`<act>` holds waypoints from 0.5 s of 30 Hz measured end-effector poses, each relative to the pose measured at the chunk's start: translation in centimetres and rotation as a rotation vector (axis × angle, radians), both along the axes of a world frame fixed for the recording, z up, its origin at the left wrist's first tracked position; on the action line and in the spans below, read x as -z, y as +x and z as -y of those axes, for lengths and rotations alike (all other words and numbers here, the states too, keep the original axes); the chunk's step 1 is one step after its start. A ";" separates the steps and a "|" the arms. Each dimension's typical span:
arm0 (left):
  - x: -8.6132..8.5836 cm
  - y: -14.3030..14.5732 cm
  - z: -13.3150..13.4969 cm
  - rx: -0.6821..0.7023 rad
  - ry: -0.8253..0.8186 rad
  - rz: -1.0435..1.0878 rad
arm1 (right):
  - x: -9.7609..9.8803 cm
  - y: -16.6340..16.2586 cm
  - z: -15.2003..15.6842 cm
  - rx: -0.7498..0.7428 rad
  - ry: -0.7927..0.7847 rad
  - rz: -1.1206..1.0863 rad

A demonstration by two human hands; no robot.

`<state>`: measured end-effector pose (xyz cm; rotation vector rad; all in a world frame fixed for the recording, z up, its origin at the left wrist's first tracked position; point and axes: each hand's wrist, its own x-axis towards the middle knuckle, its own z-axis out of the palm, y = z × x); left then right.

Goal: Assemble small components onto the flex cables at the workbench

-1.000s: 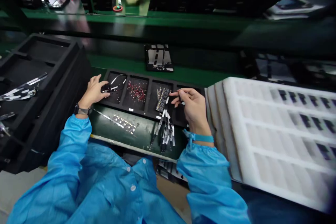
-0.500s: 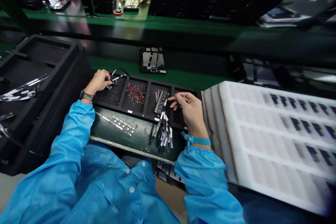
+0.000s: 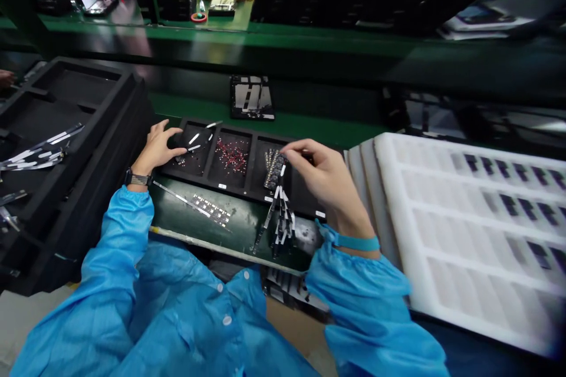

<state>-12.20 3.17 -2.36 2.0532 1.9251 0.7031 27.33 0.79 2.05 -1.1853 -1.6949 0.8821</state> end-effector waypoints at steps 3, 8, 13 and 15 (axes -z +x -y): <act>0.0 0.8 -0.5 0.061 -0.075 -0.018 | -2.3 -5.4 -0.3 -0.252 0.061 0.215; -0.7 0.7 -0.6 0.077 -0.081 0.077 | -0.7 -13.8 -2.9 -0.513 0.071 0.628; -1.9 -0.4 -0.4 0.187 -0.074 0.202 | 1.9 -17.5 -4.8 -0.531 0.106 0.864; -2.4 -0.5 -0.5 0.191 -0.070 0.213 | 2.3 -18.3 -5.2 -0.511 0.101 0.912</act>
